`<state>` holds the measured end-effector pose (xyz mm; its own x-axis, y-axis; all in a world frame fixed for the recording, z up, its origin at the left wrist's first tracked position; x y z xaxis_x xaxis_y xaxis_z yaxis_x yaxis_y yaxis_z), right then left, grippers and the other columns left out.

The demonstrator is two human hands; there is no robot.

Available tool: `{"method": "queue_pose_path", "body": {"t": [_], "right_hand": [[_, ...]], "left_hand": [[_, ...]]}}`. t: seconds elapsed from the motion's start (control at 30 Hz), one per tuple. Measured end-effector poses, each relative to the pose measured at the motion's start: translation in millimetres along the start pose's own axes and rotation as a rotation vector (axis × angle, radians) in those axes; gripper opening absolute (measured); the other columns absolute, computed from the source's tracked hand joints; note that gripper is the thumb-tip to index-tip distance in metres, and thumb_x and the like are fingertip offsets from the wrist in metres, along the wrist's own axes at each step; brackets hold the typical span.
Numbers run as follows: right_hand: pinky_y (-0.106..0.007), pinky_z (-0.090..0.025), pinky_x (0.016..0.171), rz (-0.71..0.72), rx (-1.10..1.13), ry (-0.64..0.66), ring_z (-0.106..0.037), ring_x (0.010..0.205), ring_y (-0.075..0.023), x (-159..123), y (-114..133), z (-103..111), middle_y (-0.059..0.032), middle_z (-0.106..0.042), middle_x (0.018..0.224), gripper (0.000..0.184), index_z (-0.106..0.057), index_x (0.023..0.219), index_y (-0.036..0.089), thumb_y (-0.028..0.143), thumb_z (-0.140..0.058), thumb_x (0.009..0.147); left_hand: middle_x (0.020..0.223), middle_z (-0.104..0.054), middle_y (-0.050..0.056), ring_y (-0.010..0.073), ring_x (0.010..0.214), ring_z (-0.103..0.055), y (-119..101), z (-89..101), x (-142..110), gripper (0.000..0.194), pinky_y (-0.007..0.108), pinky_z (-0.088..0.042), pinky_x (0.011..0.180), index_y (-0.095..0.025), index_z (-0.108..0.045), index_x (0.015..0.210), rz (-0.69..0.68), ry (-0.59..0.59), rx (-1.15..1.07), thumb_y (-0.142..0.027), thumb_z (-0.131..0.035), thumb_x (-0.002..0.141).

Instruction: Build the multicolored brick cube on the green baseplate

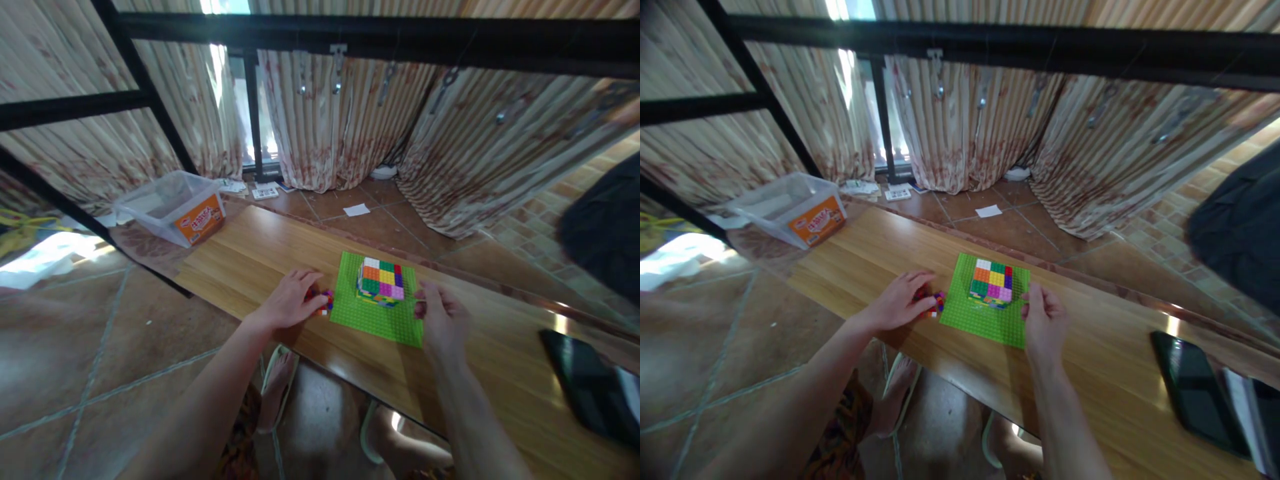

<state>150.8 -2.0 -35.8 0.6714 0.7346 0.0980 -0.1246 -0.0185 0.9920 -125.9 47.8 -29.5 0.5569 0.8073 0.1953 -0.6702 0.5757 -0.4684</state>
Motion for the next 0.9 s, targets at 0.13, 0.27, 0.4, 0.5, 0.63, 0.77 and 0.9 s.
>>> {"method": "queue_pose_path", "body": {"t": [0.13,0.27,0.4,0.5,0.63,0.77,0.9], "right_hand": [[-0.021,-0.037,0.042,0.045,-0.023,0.010,-0.047,0.046,-0.0084,-1,6,0,-0.0010,-0.062,0.065,0.040,-0.067,0.078,0.015,0.055,-0.065,0.075],[-0.022,-0.039,0.043,0.112,-0.120,0.058,-0.050,0.047,-0.0103,-6,11,2,-0.0027,-0.064,0.065,0.045,-0.069,0.085,0.015,0.058,-0.061,0.078],[-0.023,-0.043,0.046,0.136,-0.174,0.092,-0.055,0.050,-0.0119,-7,9,8,-0.0042,-0.068,0.072,0.043,-0.070,0.097,0.016,0.054,-0.061,0.079],[-0.026,-0.047,0.051,0.141,-0.189,0.112,-0.058,0.054,-0.0134,-3,5,10,-0.0049,-0.070,0.076,0.040,-0.070,0.100,0.016,0.049,-0.063,0.079],[-0.031,-0.052,0.063,0.199,-0.307,0.082,-0.065,0.067,-0.0183,-1,3,11,-0.0080,-0.072,0.085,0.038,-0.071,0.099,0.016,0.046,-0.061,0.079],[-0.033,-0.052,0.065,0.280,-0.412,0.123,-0.065,0.069,-0.0200,-3,4,13,-0.0082,-0.072,0.085,0.036,-0.071,0.096,0.017,0.047,-0.057,0.081],[-0.032,-0.051,0.065,0.342,-0.450,0.166,-0.065,0.069,-0.0188,-3,2,18,-0.0075,-0.071,0.088,0.033,-0.070,0.096,0.019,0.045,-0.056,0.082]], "left_hand": [[0.143,-0.044,0.014,0.0296,0.131,-0.041,-15,-11.7,-13,0.070,0.047,-0.033,0.107,-0.021,-0.043,0.139,-0.001,-0.017,0.043,-0.058,-0.058,0.081],[0.140,-0.047,0.011,0.0283,0.130,-0.041,-23,-25.1,-7,0.060,0.047,-0.032,0.108,-0.025,-0.047,0.135,-0.020,-0.034,0.073,-0.052,-0.058,0.084],[0.126,-0.057,0.007,0.0228,0.122,-0.047,-24,-33.4,4,0.030,0.042,-0.036,0.105,-0.024,-0.059,0.118,-0.057,-0.052,0.062,-0.036,-0.048,0.093],[0.112,-0.062,0.007,0.0200,0.110,-0.053,-18,-35.7,10,0.022,0.038,-0.040,0.099,-0.022,-0.063,0.103,-0.042,-0.080,0.064,-0.028,-0.043,0.095],[0.109,-0.062,0.007,0.0193,0.106,-0.053,6,-27.1,22,0.021,0.038,-0.041,0.098,-0.021,-0.062,0.096,0.026,-0.133,0.116,-0.025,-0.042,0.094],[0.104,-0.062,0.008,0.0199,0.099,-0.055,46,-9.0,33,0.020,0.039,-0.043,0.094,-0.018,-0.063,0.093,0.171,-0.212,0.171,-0.023,-0.044,0.092],[0.101,-0.063,0.008,0.0203,0.098,-0.056,70,-0.5,37,0.020,0.038,-0.044,0.092,-0.018,-0.064,0.093,0.185,-0.275,0.192,-0.023,-0.045,0.091]]}}
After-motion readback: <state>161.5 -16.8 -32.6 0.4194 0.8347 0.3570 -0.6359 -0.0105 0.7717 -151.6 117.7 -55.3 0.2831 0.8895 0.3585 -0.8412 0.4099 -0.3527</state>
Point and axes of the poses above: each hand's wrist, its own x-axis towards the middle knuckle, its own z-axis out of the back of the hand, y = z × x, the point moved 1 cm from there along x, towards the middle knuckle
